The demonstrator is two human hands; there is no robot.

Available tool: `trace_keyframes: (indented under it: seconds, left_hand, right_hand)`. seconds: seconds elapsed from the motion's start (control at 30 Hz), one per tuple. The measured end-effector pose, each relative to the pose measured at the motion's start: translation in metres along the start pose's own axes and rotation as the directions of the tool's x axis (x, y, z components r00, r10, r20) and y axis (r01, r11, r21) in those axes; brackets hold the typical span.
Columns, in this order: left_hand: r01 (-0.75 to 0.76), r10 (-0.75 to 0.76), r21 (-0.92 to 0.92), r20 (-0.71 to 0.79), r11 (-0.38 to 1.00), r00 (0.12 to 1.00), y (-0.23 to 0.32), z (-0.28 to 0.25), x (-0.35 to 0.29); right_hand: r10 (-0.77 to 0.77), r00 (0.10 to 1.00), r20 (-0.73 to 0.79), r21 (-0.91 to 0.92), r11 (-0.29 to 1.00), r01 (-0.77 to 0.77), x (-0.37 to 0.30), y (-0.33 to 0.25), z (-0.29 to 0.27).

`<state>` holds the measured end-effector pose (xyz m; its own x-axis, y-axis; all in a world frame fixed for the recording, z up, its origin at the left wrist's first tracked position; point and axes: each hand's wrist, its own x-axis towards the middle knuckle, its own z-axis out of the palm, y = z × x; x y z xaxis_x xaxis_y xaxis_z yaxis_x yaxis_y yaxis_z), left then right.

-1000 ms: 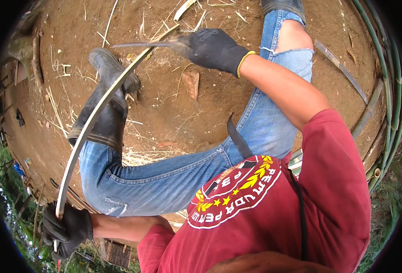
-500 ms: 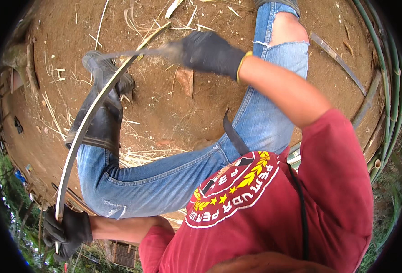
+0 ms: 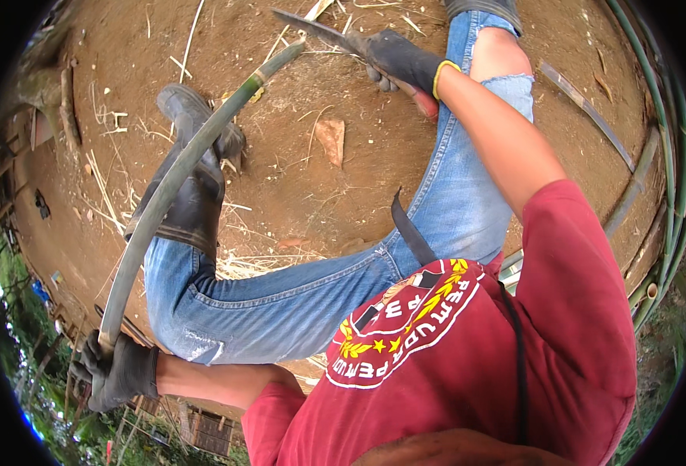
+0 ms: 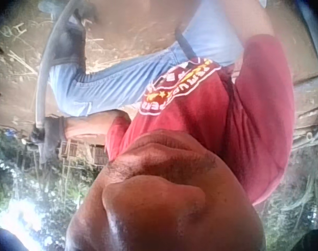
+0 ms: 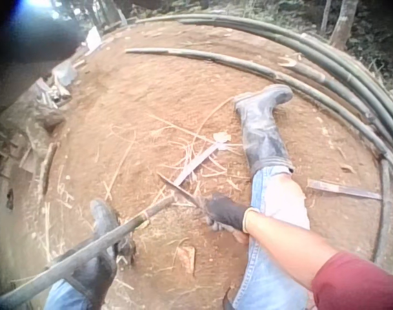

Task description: The person sits on the ground and uses a machete to split long bamboo poles into thin strips. They hold the bamboo with one hand and strike it with the machete in the other, repeatedly splitting the material and occasionally inspecting the resulting strips.

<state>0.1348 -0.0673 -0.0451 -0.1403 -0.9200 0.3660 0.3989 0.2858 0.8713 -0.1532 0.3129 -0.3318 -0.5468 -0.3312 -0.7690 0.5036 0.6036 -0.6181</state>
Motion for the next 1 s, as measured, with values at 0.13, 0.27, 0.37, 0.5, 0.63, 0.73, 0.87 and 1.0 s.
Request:
trace_keyframes:
  seconds: [0.13, 0.27, 0.37, 0.5, 0.63, 0.73, 0.87, 1.0]
  left_hand:
    - [-0.025, 0.064, 0.277, -0.130, 0.960, 0.989, -0.002, 0.004, 0.000]
    - [-0.015, 0.020, 0.065, -0.086, 0.998, 0.996, -0.004, -0.007, 0.001]
    - [-0.018, 0.020, -0.060, 0.038, 0.998, 0.999, -0.001, -0.018, 0.004]
    - [0.197, -0.063, -0.420, 0.311, 0.886, 0.948, 0.009, 0.007, -0.016]
    - [0.255, -0.069, -0.437, 0.398, 0.863, 0.915, 0.010, 0.015, -0.022]
    - [0.314, -0.109, -0.435, 0.433, 0.844, 0.895, 0.012, 0.015, -0.019]
    - [0.336, -0.152, -0.443, 0.400, 0.831, 0.904, 0.012, 0.019, -0.021]
    - [0.317, -0.143, -0.413, 0.399, 0.854, 0.906, 0.012, 0.021, -0.022]
  right_hand:
    - [-0.274, 0.962, 0.007, 0.392, 0.885, 0.250, -0.018, -0.003, 0.016]
    - [-0.279, 0.954, -0.112, 0.545, 0.786, 0.294, -0.021, -0.017, 0.034]
    - [-0.204, 0.958, -0.200, 0.462, 0.843, 0.276, -0.007, -0.013, 0.034]
    - [-0.344, 0.931, -0.126, 0.273, 0.890, 0.366, 0.007, -0.009, 0.028]
    - [-0.435, 0.899, -0.061, -0.094, 0.899, 0.428, 0.042, -0.029, 0.031]
    - [-0.366, 0.930, -0.031, -0.066, 0.929, 0.364, 0.060, -0.039, 0.041]
    - [-0.399, 0.915, 0.064, 0.206, 0.902, 0.379, 0.068, -0.032, 0.054]
    - [-0.420, 0.907, -0.014, 0.240, 0.879, 0.411, 0.082, -0.040, 0.066]
